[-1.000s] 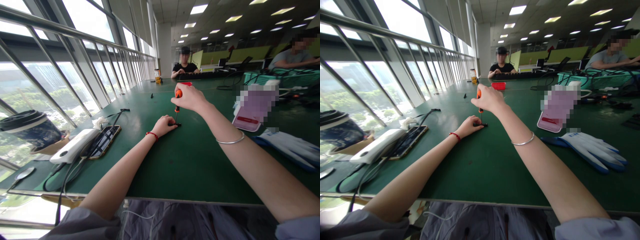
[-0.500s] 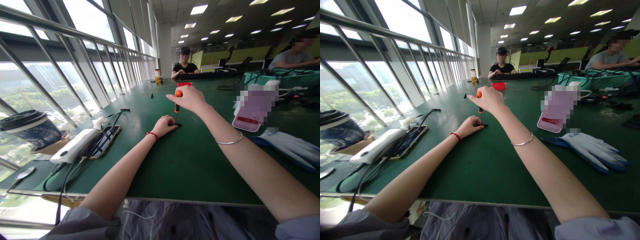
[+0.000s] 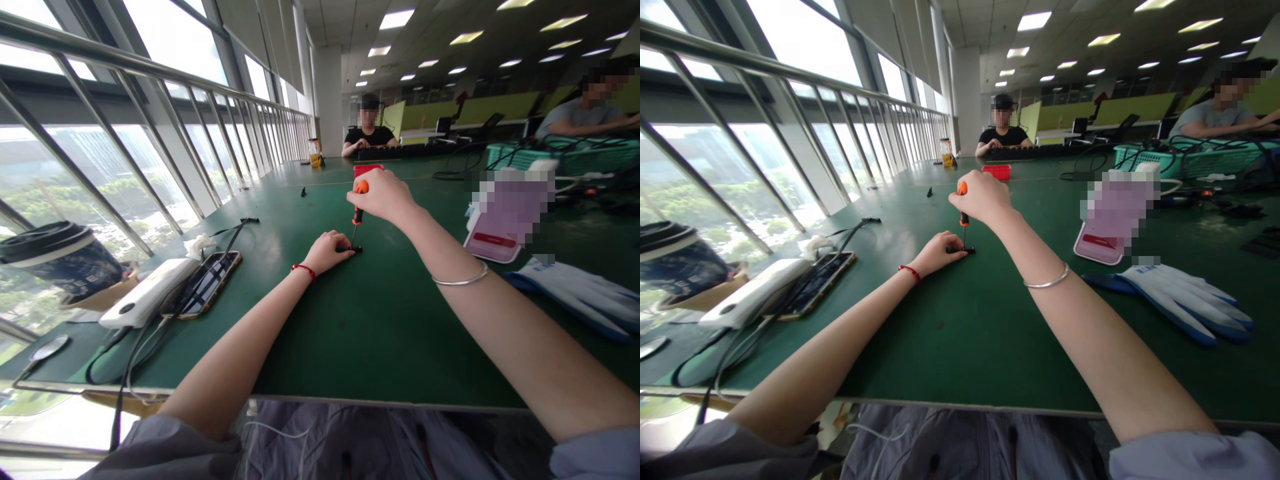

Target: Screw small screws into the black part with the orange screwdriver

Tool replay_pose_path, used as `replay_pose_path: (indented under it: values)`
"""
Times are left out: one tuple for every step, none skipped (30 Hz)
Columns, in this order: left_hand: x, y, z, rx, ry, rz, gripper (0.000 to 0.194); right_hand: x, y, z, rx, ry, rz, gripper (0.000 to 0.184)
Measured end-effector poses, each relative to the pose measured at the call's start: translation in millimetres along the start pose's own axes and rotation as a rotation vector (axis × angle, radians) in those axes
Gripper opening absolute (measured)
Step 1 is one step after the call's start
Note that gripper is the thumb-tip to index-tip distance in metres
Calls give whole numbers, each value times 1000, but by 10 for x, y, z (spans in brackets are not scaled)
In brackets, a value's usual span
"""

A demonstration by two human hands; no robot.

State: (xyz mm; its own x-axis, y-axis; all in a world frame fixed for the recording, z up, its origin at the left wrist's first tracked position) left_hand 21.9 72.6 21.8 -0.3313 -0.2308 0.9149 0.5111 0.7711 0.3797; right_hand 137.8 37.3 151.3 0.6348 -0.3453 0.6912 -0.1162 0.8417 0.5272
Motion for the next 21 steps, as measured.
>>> replay_pose_path:
  values:
    - [2,-1,-4,0,3,4,17,16,4,-18,-7,-2,-11,19]
    - [5,-2,-8,0,7,9,17,31,9,-37,-13,-4,-19,19]
    - [9,-3,-12,0,13,12,17,45,14,-56,-17,-5,-27,19]
    - [13,-5,-17,-1,17,13,16,57,19,-74,-22,-7,-35,18]
    - [18,-7,-22,-4,20,13,16,67,24,-92,-26,-8,-44,18]
    - [22,-8,-26,-6,22,12,16,75,28,-109,-29,-8,-52,17]
    - [25,-9,-28,-8,23,10,16,80,32,-125,-33,-10,-58,17]
    - [26,-9,-29,-9,24,10,16,81,36,-140,-37,-12,-62,17]
    - [25,-8,-28,-8,24,10,15,80,39,-152,-38,-16,-64,17]
    - [23,-8,-26,-6,24,11,15,78,42,-161,-38,-19,-64,17]
    - [20,-6,-24,-5,22,12,16,74,44,-168,-37,-21,-63,18]
    - [18,-5,-21,-4,21,12,16,71,46,-172,-35,-21,-62,18]
    - [16,-4,-20,-5,19,12,16,69,46,-174,-34,-20,-62,18]
    - [14,-2,-19,-8,18,11,16,69,46,-174,-32,-19,-61,18]
    - [13,-1,-18,-12,18,9,16,69,46,-174,-32,-18,-60,18]
    - [12,-1,-18,-14,18,8,16,71,45,-173,-32,-18,-60,18]
    - [12,-1,-17,-15,18,8,16,73,43,-171,-33,-18,-61,18]
    - [13,-1,-15,-13,19,9,16,76,41,-169,-34,-18,-62,18]
    - [14,-3,-16,-12,18,10,16,77,40,-167,-35,-18,-62,18]
    - [16,-4,-17,-10,18,11,16,77,38,-165,-36,-18,-62,18]
    - [19,-7,-20,-9,18,12,16,75,37,-163,-36,-17,-62,18]
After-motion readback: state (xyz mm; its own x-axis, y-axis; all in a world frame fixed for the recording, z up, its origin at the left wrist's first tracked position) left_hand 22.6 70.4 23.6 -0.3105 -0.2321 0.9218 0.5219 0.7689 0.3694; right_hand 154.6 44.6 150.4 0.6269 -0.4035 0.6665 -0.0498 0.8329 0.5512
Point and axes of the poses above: each hand's wrist, its own y-axis towards the middle knuckle, its own x-axis out of the back of the hand, z = x × y, the point moved 7 cm from there along y, towards the middle knuckle, and after that the axes turned 15 degrees about y, right-handed, at the moved point
